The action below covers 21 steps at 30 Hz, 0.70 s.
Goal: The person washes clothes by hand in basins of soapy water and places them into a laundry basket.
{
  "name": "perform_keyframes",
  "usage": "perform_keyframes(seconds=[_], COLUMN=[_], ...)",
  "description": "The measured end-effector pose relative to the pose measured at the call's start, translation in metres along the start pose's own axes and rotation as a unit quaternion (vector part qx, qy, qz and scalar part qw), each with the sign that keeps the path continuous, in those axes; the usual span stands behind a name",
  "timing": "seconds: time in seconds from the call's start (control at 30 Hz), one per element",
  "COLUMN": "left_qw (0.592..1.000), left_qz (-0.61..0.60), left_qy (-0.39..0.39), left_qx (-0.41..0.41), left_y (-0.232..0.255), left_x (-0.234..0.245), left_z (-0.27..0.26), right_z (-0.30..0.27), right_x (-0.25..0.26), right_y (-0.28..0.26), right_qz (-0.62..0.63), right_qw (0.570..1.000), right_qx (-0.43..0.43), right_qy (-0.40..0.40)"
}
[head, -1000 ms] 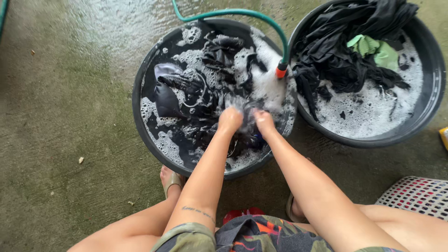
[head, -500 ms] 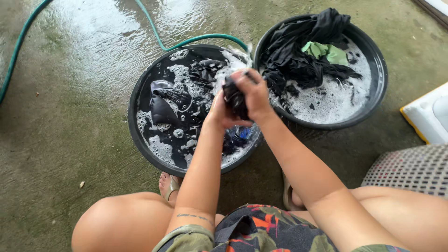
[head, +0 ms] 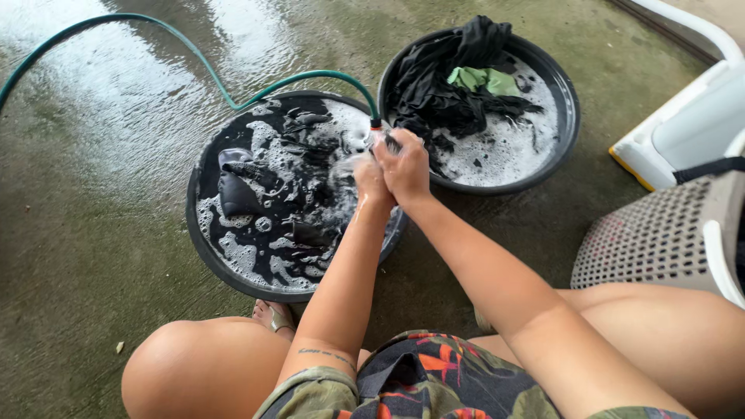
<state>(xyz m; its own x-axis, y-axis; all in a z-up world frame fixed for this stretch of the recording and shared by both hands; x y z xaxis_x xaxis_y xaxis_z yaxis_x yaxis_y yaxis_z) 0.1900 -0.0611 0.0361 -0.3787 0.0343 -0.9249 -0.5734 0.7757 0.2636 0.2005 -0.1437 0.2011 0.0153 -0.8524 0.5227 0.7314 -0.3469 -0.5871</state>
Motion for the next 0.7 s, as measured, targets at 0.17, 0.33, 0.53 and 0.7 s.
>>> perform_keyframes(seconds=[0.17, 0.33, 0.53, 0.7], left_qw=[0.961, 0.845, 0.686, 0.785], left_qz=[0.244, 0.518, 0.636, 0.399], left_qy=[0.039, -0.018, -0.319, -0.459], left_qx=[-0.128, -0.132, -0.15, 0.117], left_y=[-0.003, -0.036, -0.193, -0.344], left_x=[-0.047, -0.13, -0.27, -0.329], left_z=[-0.037, -0.078, -0.09, -0.147], right_z=[0.002, -0.005, 0.0, -0.021], right_x=[-0.024, 0.027, 0.195, 0.343], right_y=[0.085, 0.163, 0.247, 0.278], right_qz=[0.211, 0.27, 0.676, 0.694], right_qw=[0.925, 0.824, 0.572, 0.5], right_qx=[-0.284, -0.482, -0.441, -0.301], right_qy=[-0.136, -0.126, 0.141, 0.422])
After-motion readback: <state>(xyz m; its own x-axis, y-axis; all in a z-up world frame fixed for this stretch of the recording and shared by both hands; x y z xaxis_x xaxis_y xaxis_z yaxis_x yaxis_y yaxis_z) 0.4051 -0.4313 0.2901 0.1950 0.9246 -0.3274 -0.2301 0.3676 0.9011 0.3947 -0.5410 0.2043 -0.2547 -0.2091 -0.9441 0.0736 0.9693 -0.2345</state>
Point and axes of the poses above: each hand's wrist, its own z-axis towards the middle knuckle, its own x-axis out of the back of the hand, y = z × x, the point moved 6 cm from there along z, towards the middle knuckle, and after that the axes turned 14 degrees about -z, right-handed, at the moved point
